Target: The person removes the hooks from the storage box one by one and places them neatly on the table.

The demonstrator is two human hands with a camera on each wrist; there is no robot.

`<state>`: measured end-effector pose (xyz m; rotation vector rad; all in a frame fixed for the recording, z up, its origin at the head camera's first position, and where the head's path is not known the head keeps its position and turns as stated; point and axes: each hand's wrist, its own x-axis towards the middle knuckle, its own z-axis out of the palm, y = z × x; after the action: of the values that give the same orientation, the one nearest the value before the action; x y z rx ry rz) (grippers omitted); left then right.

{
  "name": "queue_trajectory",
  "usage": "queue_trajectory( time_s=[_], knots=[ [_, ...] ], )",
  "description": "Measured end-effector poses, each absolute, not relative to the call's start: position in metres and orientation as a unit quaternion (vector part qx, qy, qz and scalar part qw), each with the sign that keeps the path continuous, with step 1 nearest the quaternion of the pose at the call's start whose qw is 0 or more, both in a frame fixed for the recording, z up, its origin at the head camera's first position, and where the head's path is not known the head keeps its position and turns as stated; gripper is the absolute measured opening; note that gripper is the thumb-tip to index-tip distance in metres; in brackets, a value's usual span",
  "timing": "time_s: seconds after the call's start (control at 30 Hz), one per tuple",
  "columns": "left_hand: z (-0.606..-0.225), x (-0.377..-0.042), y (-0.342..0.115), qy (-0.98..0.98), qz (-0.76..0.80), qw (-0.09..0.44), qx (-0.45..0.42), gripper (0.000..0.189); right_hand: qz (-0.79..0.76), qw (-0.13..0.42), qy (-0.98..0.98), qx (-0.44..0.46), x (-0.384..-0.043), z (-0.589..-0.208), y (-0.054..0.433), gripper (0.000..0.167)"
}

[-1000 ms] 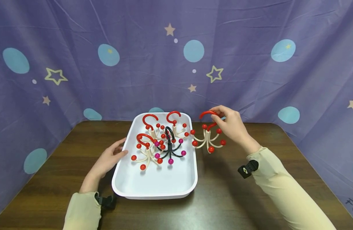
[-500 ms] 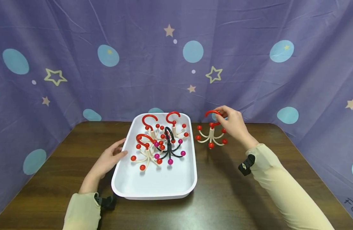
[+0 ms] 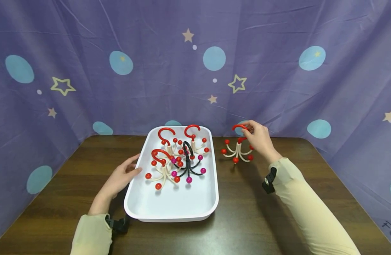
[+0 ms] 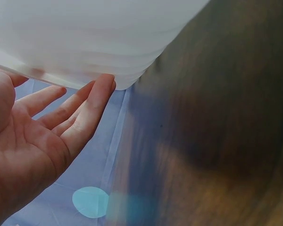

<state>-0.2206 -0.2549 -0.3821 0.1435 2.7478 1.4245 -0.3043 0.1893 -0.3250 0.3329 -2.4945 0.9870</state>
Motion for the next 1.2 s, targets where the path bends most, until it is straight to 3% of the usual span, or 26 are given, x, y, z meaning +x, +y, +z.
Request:
queue_trajectory(
  time_s=[1.2],
  knots=[
    [-0.385,-0.222,-0.255,0.881,0.470,0.013,0.050,0.057,0.354,0.220,-0.906,0.068,-0.323,-0.343,0.195,0.020]
  ],
)
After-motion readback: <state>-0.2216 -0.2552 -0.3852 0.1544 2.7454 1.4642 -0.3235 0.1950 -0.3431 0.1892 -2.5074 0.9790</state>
